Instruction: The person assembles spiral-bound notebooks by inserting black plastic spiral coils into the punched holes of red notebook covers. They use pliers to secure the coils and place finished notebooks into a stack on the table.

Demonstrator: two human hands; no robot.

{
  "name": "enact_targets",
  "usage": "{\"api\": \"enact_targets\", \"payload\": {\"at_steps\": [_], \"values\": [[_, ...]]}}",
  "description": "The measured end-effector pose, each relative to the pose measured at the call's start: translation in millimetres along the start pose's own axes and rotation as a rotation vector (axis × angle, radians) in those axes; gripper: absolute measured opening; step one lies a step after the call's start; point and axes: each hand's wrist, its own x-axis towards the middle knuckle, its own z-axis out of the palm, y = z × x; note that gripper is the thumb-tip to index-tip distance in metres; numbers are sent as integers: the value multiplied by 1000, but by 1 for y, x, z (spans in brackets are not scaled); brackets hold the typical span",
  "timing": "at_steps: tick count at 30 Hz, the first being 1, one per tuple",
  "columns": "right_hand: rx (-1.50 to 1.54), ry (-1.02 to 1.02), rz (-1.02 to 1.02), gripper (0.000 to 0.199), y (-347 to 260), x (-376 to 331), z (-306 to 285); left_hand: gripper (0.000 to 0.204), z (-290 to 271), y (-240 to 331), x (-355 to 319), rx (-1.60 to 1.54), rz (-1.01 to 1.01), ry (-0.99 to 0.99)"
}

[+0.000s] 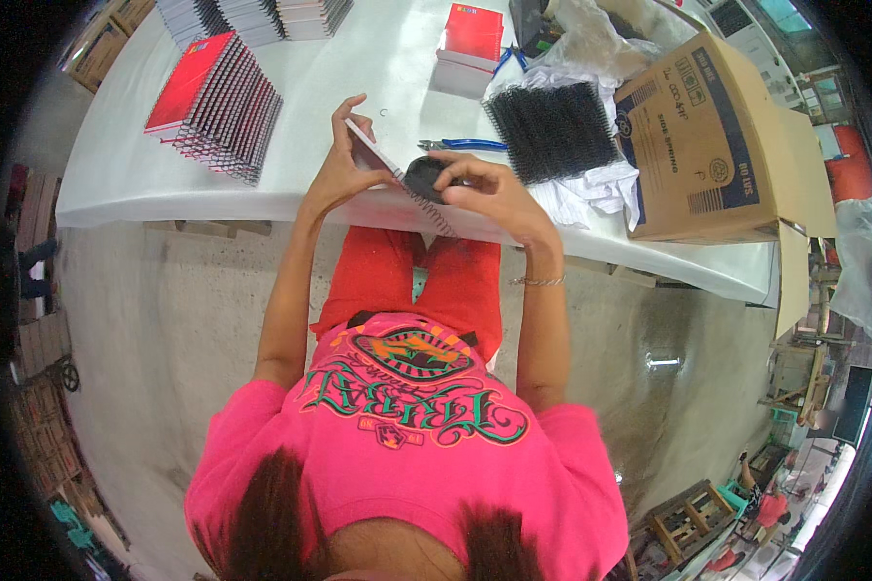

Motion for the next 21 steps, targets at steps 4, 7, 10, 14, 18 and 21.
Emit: {"api": "enact_targets", "payload": {"at_steps": [4,7,10,14,18,21], "values": [[-113,-9,-52,20,-16,-5,4,133,2,2,-1,35,-11,5],[-229,72,13,20,-18,5,7,130,-1,0,3,-85,-63,8],[-233,165,28,25,-14,13,4,126,-1,-3,1,54,-18,-16],[-235,231,60,32,-22,17,8,118,-4,-2,6,-56,-43,-42],[-352,111,12,30,-23,8,12,111,-4,-1,3,-70,-46,-61],[-126,-7,-40,29,-35,11,13,106,-9,-5,7,-75,-31,-73]]}}
